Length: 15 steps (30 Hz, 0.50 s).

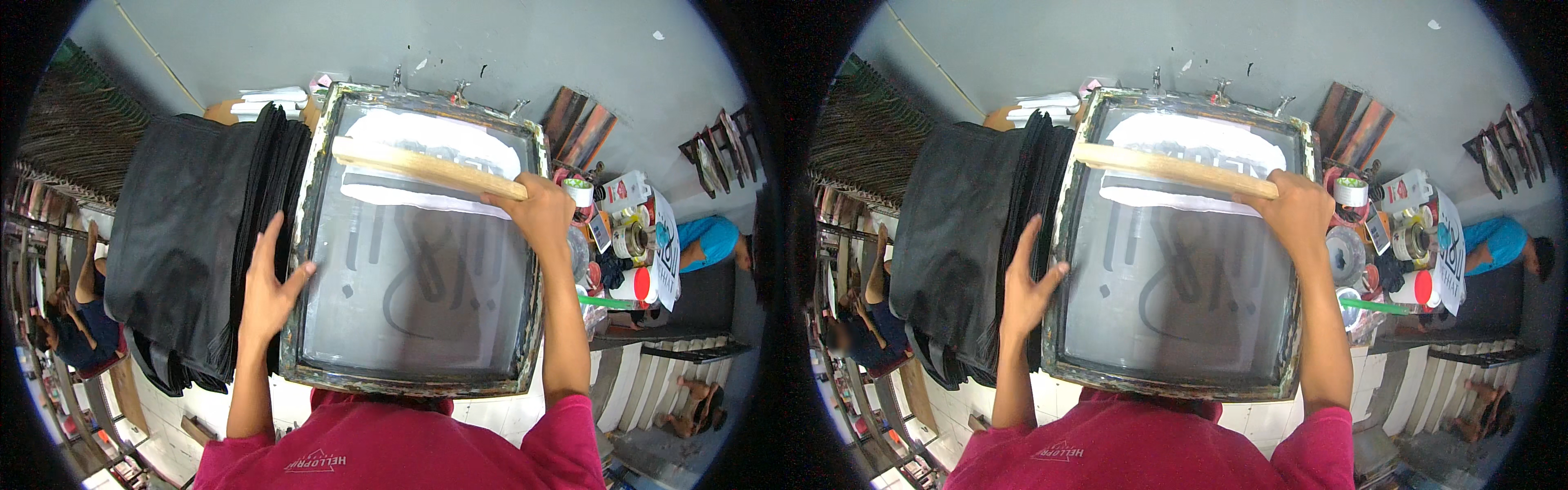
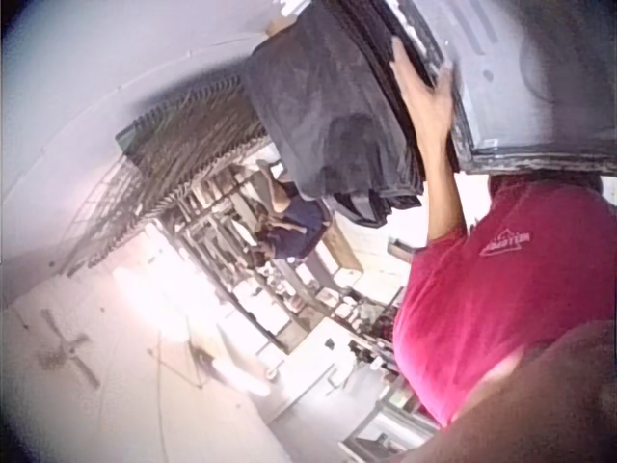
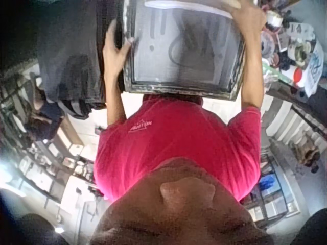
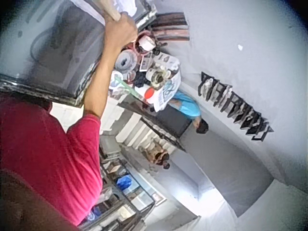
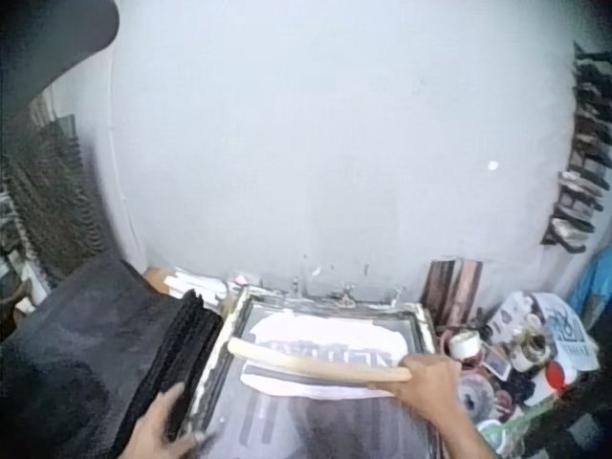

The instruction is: The person performs screen printing on black tote bags by applying white ink to a screen with a spatula and using a squeegee to transfer the ink onto each bag. The person places a bag on the printing board, lowers the screen, pulls the squeegee across it, and then lifts the screen to remove the printed bag.

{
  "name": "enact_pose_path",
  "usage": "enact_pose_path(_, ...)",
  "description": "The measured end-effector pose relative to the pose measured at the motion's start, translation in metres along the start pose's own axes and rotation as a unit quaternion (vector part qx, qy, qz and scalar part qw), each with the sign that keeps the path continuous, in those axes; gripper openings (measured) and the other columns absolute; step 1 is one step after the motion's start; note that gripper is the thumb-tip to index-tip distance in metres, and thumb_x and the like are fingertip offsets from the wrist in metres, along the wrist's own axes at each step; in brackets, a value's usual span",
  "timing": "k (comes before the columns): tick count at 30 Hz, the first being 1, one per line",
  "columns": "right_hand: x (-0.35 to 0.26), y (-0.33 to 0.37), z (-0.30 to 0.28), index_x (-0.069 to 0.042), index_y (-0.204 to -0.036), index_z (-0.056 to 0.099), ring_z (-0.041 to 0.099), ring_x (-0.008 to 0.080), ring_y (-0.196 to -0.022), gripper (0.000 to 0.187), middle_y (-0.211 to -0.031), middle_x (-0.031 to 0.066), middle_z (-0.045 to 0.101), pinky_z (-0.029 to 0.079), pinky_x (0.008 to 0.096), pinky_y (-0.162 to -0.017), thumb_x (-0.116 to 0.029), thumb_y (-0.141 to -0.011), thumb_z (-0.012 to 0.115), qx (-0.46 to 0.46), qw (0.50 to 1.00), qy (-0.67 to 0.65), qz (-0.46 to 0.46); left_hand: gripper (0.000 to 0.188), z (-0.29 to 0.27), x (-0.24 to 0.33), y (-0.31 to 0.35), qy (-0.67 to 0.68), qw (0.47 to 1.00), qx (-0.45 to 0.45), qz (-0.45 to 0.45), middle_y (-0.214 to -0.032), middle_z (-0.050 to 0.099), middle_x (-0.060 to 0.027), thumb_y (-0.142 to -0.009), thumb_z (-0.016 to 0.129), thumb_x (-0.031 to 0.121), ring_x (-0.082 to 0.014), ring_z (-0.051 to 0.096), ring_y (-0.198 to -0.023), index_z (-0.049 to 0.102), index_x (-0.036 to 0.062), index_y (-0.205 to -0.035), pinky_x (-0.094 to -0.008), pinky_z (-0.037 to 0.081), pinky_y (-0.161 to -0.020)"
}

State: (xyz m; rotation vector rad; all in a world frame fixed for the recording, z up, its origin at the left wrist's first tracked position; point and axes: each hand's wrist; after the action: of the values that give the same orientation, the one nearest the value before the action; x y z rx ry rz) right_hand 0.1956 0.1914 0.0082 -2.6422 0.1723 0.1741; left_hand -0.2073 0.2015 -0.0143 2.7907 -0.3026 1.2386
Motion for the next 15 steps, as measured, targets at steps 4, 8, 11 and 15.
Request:
enact_pose_path(4,0.003,-0.003,0.003,-0.006,-0.069,0.066,0.066,0.0313,-0.063,0.054,-0.066,0.01,0.066,0.048,0.0425,-0.057,-0.055,-0.064,0.088,-0.014,1.0,-0.005,-0.017,0.086,0.007,-0.015,0.041,0.017,0.999,0.006,-0.032,-0.165,0.034,-0.0188,-0.087,0.077,0.025,-0.0436,0.024,-0.154,0.034,0.0061,-0.158,-0.0492,0.019,-0.127)
enact_pose_path(8,0.012,-0.043,0.017,-0.006,-0.076,0.07,0.069,0.0351,-0.069,0.058,-0.069,0.0142,0.068,0.05,0.0442,-0.061,-0.062,-0.067,0.086,-0.035,0.999,0.03,-0.013,0.083,0.009,-0.011,0.054,-0.036,0.999,-0.007,-0.016,-0.166,0.029,-0.0203,-0.088,0.076,0.024,-0.0373,0.023,-0.156,0.034,0.0021,-0.157,-0.0494,0.014,-0.128)
enact_pose_path(11,0.025,-0.087,0.034,-0.007,-0.084,0.075,0.072,0.0366,-0.076,0.063,-0.075,0.0165,0.072,0.054,0.0465,-0.067,-0.067,-0.067,0.083,-0.08,0.995,0.056,-0.004,0.082,0.001,-0.005,0.061,-0.026,1.0,-0.017,0.002,-0.165,0.031,-0.0226,-0.089,0.075,0.023,-0.0368,0.025,-0.155,0.034,-0.0012,-0.156,-0.051,0.012,-0.128)
enact_pose_path(15,0.027,-0.126,0.046,-0.007,-0.092,0.079,0.073,0.0376,-0.082,0.068,-0.081,0.0187,0.074,0.056,0.0492,-0.075,-0.071,-0.067,0.081,-0.162,0.983,0.083,0.004,0.088,-0.008,-0.009,0.08,-0.03,0.998,-0.046,0.016,-0.164,0.032,-0.0236,-0.085,0.078,0.023,-0.036,0.027,-0.155,0.032,-0.0015,-0.157,-0.0518,0.013,-0.127)
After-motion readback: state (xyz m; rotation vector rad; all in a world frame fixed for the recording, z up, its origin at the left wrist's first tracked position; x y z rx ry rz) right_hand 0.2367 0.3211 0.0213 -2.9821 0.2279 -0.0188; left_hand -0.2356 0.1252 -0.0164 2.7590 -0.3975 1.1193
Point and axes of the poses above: each hand's wrist, its own y-axis away from the middle knuckle, its own z-axis out of the palm, x = y × z
